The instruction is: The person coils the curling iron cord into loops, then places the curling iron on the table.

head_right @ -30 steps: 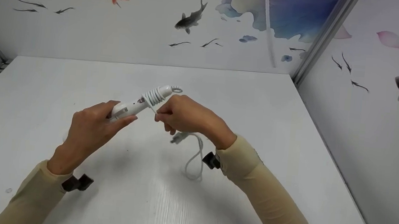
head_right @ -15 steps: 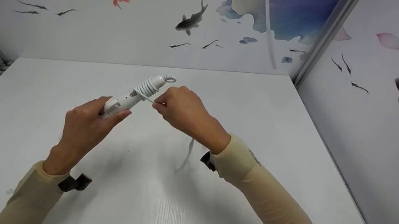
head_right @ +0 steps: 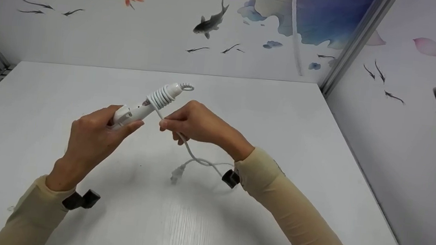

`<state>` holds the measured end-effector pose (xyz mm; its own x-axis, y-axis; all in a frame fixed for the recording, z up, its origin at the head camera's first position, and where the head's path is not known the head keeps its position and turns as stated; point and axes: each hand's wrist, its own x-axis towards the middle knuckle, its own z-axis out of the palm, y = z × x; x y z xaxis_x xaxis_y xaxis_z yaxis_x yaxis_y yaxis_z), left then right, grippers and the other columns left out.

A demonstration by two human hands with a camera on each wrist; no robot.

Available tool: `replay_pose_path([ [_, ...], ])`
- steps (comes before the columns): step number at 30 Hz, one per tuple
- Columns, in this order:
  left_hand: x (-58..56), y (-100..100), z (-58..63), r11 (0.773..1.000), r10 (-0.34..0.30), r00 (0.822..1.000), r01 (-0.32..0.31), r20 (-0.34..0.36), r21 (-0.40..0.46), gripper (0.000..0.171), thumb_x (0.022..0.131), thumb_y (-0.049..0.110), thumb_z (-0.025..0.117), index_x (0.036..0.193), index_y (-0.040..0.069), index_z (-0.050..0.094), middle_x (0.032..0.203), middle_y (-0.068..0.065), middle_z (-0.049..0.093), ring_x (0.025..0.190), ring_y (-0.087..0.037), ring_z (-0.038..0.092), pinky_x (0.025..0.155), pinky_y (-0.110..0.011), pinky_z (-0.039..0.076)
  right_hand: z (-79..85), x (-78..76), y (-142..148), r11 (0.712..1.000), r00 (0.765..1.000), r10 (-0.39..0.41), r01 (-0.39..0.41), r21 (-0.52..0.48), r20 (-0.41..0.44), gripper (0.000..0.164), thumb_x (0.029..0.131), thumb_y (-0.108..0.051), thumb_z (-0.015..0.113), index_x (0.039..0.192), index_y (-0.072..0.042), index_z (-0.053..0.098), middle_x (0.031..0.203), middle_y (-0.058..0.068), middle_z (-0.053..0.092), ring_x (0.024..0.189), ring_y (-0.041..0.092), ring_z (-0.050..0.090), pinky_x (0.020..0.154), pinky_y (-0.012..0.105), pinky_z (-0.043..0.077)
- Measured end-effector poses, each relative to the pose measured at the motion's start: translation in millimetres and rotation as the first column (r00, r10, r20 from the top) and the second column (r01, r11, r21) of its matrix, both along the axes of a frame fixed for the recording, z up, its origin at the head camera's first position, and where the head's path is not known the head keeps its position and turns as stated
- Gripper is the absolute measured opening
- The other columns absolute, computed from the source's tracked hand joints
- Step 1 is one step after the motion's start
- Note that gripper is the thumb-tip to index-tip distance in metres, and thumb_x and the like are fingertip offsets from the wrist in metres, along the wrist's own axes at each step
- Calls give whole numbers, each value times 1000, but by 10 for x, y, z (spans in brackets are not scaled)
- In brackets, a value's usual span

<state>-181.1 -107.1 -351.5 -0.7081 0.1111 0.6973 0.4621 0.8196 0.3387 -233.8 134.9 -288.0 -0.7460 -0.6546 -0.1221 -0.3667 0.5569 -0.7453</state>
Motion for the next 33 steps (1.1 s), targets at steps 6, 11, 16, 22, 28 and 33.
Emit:
replay_pose_path([
  [6,19,20,10,1000,-20,1000,20,0,9,44,86,43,78,100,1,70,71,-12,66,57,-20,56,52,-36,52,-177,-7,-50,999,997,-5,8,-46,71,24,101,-24,61,93,-6,73,70,0,61,66,17,62,70,37,57],
  [11,21,10,9,999,-31,1000,31,2,9,45,85,43,78,99,1,70,71,-11,65,57,-19,55,51,-35,51,-287,-50,-73,997,998,-53,56,-61,38,25,103,-21,57,91,-2,68,77,3,62,71,16,61,72,33,55],
  [16,42,11,45,996,-73,997,72,25,50,44,86,43,78,101,2,71,72,-10,66,58,-19,54,53,-34,50,-370,-169,1,999,997,-39,39,-3,71,28,104,-26,53,92,-4,66,83,2,63,82,17,61,82,34,52],
  [22,67,27,67,992,-112,992,109,51,60,44,85,42,79,100,2,72,74,-9,67,59,-18,55,55,-32,50,-494,-274,82,999,998,12,-9,-45,69,25,105,-18,51,95,-3,68,93,13,63,91,22,60,88,34,50],
  [28,68,54,30,985,-172,982,171,77,13,40,87,40,77,101,3,72,80,-8,71,60,-17,59,56,-33,54,-546,-349,122,987,997,-67,61,-146,-36,21,97,-10,65,116,-3,70,112,14,71,103,26,67,93,37,55],
  [33,63,44,-6,965,-258,961,260,98,-11,36,85,38,79,98,5,71,75,-3,68,59,-12,54,54,-28,49,-559,-397,213,984,970,-122,91,-152,-211,7,91,-6,72,97,-5,70,91,4,70,82,8,58,76,25,51],
])
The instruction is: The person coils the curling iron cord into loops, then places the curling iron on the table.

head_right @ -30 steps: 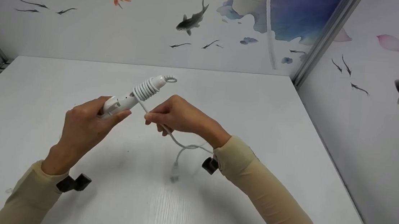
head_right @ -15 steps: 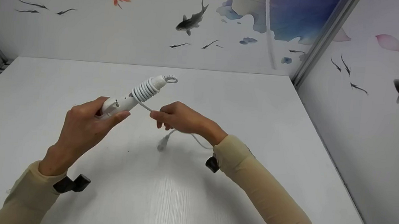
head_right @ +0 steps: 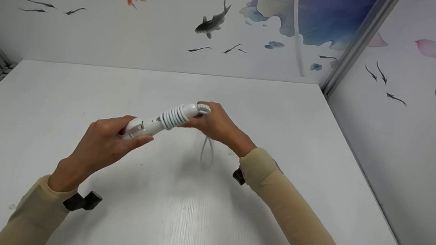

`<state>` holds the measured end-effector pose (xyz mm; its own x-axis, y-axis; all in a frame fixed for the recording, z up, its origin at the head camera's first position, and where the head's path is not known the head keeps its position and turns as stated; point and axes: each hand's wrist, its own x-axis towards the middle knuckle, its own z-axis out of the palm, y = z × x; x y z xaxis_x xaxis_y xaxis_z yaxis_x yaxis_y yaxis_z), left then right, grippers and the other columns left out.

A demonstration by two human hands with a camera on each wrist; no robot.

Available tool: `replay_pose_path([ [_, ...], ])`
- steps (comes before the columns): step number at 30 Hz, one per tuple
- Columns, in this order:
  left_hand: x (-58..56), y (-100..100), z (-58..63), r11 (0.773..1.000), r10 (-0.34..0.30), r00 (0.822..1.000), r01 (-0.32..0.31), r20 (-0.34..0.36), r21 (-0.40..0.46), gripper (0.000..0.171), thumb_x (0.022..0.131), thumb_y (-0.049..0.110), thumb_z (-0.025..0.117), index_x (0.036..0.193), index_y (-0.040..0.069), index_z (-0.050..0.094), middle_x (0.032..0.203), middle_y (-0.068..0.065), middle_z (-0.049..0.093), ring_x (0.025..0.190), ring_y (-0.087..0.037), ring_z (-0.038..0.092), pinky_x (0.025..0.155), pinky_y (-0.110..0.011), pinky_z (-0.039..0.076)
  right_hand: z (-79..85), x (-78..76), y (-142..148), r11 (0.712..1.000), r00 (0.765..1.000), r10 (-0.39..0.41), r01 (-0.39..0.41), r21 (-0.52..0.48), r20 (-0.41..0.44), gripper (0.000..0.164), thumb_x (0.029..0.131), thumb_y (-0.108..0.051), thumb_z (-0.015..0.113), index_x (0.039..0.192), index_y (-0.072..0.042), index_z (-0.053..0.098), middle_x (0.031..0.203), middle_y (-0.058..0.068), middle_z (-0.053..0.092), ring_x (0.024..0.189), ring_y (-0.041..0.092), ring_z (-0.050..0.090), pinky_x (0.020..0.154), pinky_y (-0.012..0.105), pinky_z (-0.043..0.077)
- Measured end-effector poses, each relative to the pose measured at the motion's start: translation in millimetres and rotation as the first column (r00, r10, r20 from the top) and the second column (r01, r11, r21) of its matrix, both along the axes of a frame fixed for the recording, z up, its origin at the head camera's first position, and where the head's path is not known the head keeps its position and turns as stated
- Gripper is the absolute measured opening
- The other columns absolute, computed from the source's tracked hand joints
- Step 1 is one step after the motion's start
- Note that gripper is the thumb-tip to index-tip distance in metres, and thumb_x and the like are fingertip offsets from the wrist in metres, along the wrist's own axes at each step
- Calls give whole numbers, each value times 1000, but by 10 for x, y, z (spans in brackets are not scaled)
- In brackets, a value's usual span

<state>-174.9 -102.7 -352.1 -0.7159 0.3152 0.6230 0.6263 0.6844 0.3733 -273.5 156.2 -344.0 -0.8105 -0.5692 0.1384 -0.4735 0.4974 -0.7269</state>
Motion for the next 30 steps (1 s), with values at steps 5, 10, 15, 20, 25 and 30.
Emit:
replay_pose_path([
  [5,1,-3,-30,989,-117,991,122,59,-87,35,86,41,78,96,9,71,74,1,67,58,-9,50,54,-22,43,-10,-42,105,991,991,130,-130,-30,-16,3,86,0,74,84,0,75,75,-2,60,70,6,48,65,20,43],
  [10,0,7,-60,963,-192,972,213,133,-167,34,87,45,75,93,12,70,70,3,65,57,-7,47,55,-21,40,-4,-49,114,986,989,123,-131,101,87,5,85,-13,79,84,-10,77,81,-4,64,75,10,55,68,22,47],
  [15,15,34,-77,942,-191,961,237,202,-238,38,88,49,73,91,11,68,67,3,62,57,-6,45,54,-20,38,25,-10,115,979,990,125,-134,155,66,9,80,-17,85,82,-15,76,83,1,66,78,16,61,71,24,52],
  [20,17,55,-82,928,-175,944,253,280,-273,41,88,50,73,92,10,69,70,2,66,58,-7,48,55,-21,40,106,61,91,978,991,129,-123,171,-23,12,76,-20,88,82,-16,77,81,-1,66,74,14,59,69,23,51],
  [25,17,62,-89,925,-129,934,234,333,-298,43,89,53,70,92,10,68,71,1,65,59,-9,49,55,-22,41,222,194,6,973,982,148,-123,198,-118,12,78,-18,87,84,-14,78,81,0,66,75,11,61,71,24,54],
  [30,13,76,-85,946,-61,935,166,349,-278,43,89,53,70,89,10,66,67,1,60,57,-10,46,54,-24,39,345,377,-63,971,965,79,-18,239,-248,10,80,-16,85,87,-11,79,81,0,66,73,11,63,68,26,54],
])
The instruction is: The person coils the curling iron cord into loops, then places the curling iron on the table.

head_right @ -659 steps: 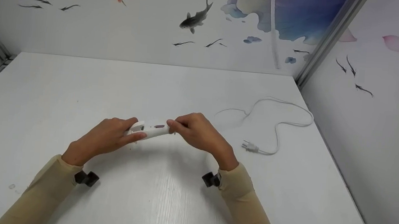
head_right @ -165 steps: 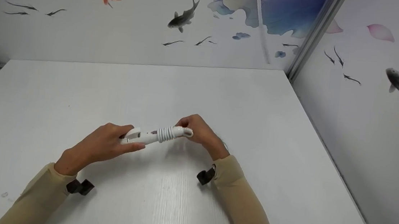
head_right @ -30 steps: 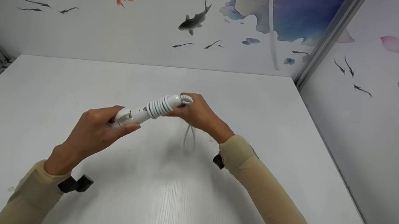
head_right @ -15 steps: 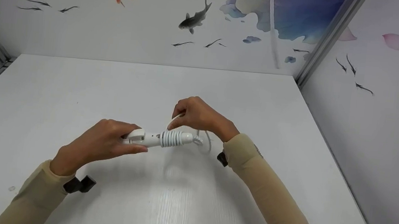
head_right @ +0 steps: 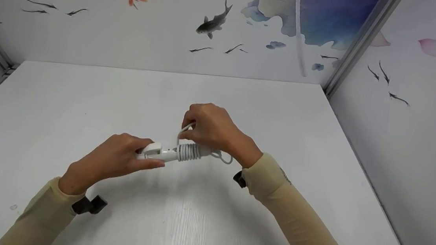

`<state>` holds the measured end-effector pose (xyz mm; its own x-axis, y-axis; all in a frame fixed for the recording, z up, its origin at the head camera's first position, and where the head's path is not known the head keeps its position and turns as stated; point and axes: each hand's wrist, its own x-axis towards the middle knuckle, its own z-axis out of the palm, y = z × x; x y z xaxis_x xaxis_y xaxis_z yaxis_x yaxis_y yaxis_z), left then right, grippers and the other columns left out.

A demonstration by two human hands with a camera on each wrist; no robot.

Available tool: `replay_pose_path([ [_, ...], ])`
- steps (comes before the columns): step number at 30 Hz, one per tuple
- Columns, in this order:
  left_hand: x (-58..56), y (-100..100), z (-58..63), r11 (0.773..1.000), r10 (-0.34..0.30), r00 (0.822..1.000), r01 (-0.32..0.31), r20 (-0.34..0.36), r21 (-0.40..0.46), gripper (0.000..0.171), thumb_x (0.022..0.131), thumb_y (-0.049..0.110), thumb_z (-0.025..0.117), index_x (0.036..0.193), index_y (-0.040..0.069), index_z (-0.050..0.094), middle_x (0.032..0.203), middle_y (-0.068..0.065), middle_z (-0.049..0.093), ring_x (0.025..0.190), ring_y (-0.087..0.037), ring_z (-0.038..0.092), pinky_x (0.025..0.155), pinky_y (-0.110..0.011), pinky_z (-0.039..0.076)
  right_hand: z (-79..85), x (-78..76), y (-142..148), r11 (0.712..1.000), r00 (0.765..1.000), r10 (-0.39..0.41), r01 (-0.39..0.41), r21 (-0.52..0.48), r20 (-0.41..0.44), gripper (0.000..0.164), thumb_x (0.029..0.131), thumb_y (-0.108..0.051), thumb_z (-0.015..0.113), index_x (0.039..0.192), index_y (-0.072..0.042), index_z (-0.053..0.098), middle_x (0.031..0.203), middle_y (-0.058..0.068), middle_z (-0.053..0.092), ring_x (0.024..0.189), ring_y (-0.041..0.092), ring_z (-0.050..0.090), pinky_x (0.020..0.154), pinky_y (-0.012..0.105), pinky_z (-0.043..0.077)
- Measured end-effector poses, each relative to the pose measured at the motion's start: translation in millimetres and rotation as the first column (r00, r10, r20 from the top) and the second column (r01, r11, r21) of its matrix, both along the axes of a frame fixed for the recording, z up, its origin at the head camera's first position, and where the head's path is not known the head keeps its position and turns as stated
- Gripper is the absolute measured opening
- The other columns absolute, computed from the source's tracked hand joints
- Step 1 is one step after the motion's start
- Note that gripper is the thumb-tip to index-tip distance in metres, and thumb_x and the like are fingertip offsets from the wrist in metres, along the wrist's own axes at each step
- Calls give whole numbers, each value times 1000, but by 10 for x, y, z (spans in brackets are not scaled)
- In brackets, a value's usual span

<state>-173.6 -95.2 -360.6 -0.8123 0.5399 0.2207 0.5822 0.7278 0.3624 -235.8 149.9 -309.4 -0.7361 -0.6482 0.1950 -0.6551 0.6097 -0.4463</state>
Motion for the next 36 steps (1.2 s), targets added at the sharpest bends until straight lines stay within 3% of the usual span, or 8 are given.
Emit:
replay_pose_path([
  [6,-1,12,-17,987,147,989,-147,-11,-63,46,87,55,71,89,9,65,64,-1,57,54,-13,44,51,-27,35,4,183,-54,993,987,-21,39,113,-159,11,87,-19,78,93,-11,79,81,1,67,65,11,59,60,26,47],
  [11,-25,12,-40,969,215,976,-216,-27,-121,47,87,56,71,88,10,65,63,-1,55,54,-14,43,51,-28,34,4,273,-69,976,979,23,21,215,-204,12,91,-18,72,97,-9,78,87,3,72,64,12,61,58,28,48],
  [16,-34,26,-62,958,246,965,-256,-92,-126,46,87,55,72,88,10,65,62,-1,52,53,-15,42,50,-29,34,106,282,-79,958,994,18,13,286,-108,13,94,-16,68,100,-8,77,87,1,74,65,11,59,60,29,48],
  [21,-29,44,-74,947,299,943,-312,-145,-80,45,86,54,73,86,10,64,60,0,46,52,-14,38,49,-28,31,197,273,-99,939,989,-57,6,344,138,20,101,-18,59,113,-5,69,82,3,70,61,10,58,59,26,48],
  [24,-28,40,-84,942,321,930,-333,-179,-46,45,87,53,73,83,9,62,59,0,43,52,-13,36,48,-27,29,222,265,-118,941,945,-111,0,338,307,20,104,-18,54,117,-5,61,84,6,66,64,13,63,54,27,51],
  [28,-26,38,-96,941,324,924,-337,-205,-28,45,86,52,73,81,9,61,59,0,42,52,-12,35,48,-27,28,213,234,-130,960,863,-146,6,279,484,15,105,-17,51,114,-6,56,89,10,65,72,18,68,52,35,57],
  [33,-26,47,-95,945,312,925,-326,-217,-30,46,86,53,73,83,8,63,59,0,44,51,-12,35,48,-26,28,153,173,-122,986,767,-128,33,161,629,13,104,-12,51,110,-1,54,93,13,66,82,20,74,67,37,61],
  [36,-36,47,-95,948,305,918,-319,-255,-16,46,85,53,74,81,8,63,57,-2,46,50,-13,34,47,-27,29,108,155,-102,993,731,-117,66,102,672,12,104,-11,51,108,0,53,97,14,67,90,23,75,75,36,61],
])
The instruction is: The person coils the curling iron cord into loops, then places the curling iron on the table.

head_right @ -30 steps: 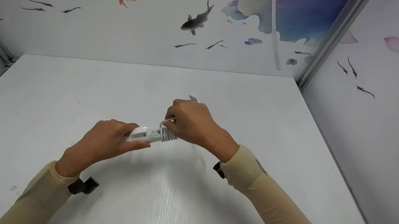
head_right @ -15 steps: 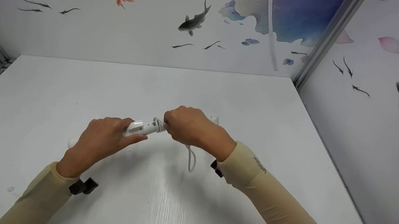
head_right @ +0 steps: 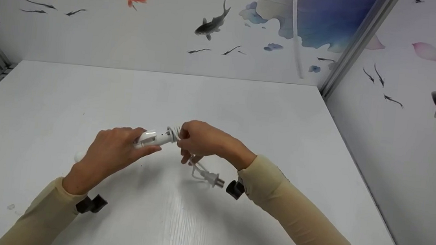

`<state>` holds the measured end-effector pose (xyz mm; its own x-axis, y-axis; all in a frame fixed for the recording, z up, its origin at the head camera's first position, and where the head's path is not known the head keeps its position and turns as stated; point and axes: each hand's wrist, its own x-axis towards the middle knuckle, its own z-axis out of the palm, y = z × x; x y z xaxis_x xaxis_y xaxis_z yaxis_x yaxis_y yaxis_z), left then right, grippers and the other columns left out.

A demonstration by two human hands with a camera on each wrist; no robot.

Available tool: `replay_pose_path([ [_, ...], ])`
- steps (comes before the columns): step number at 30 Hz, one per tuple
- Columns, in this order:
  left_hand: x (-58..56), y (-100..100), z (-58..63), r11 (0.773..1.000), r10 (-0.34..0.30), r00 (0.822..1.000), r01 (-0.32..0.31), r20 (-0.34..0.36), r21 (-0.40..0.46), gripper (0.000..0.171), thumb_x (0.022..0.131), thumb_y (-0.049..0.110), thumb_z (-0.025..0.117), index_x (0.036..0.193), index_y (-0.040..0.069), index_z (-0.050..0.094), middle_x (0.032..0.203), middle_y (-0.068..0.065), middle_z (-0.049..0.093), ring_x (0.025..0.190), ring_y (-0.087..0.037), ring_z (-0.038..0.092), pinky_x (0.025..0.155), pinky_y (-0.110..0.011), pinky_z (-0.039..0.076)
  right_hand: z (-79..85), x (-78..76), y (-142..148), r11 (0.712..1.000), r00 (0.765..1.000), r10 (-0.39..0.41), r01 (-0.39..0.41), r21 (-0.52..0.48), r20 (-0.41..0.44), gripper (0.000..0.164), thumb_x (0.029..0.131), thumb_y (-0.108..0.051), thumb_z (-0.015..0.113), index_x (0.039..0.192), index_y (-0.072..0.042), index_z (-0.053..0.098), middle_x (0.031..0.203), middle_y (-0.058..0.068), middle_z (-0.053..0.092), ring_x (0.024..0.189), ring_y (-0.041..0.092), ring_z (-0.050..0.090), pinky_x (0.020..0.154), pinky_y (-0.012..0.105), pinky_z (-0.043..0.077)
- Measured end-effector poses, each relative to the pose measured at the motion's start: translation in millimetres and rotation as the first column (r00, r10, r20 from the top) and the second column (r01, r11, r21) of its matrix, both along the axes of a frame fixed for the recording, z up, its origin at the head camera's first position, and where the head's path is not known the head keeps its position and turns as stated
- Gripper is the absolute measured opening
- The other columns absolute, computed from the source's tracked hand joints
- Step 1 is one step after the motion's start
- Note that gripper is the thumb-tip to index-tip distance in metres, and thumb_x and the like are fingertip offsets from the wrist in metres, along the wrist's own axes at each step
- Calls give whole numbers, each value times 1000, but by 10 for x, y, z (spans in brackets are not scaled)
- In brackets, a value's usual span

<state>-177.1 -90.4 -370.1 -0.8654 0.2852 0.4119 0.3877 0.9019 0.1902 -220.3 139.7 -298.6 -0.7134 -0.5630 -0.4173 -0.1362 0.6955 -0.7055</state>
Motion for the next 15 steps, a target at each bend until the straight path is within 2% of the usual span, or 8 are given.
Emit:
replay_pose_path([
  [5,3,-25,-13,1000,-7,998,8,-60,10,46,84,51,76,77,9,60,55,-2,45,49,-13,33,46,-27,29,-75,23,-6,997,998,-58,58,-51,6,13,104,-12,52,110,0,51,110,15,65,106,27,72,88,39,58],
  [7,6,-33,-10,1000,-7,998,8,-65,10,45,84,50,76,79,9,61,56,-1,44,49,-12,33,46,-26,28,-93,42,-19,998,997,-58,57,-29,-46,13,104,-13,53,110,-1,51,110,14,66,103,24,71,89,38,58],
  [9,4,-36,-7,1000,-8,997,9,-70,10,45,84,50,76,80,8,62,56,-2,44,49,-12,32,46,-26,27,-103,66,-30,999,990,-42,44,15,-135,12,103,-13,53,108,-3,53,106,12,68,95,20,67,84,34,56],
  [12,-5,-41,-12,1000,-8,997,8,-75,5,45,85,51,76,81,8,63,55,-2,44,49,-11,32,46,-25,26,-108,115,-54,994,955,-17,47,95,-295,10,102,-16,55,104,-6,56,94,6,72,81,17,59,71,30,48],
  [15,-12,-45,-16,1000,-5,997,6,-78,7,45,85,51,76,81,7,63,55,-2,44,50,-11,32,46,-25,26,-114,162,-71,989,912,-12,71,128,-411,9,100,-17,59,99,-9,59,86,2,72,73,14,57,64,29,43],
])
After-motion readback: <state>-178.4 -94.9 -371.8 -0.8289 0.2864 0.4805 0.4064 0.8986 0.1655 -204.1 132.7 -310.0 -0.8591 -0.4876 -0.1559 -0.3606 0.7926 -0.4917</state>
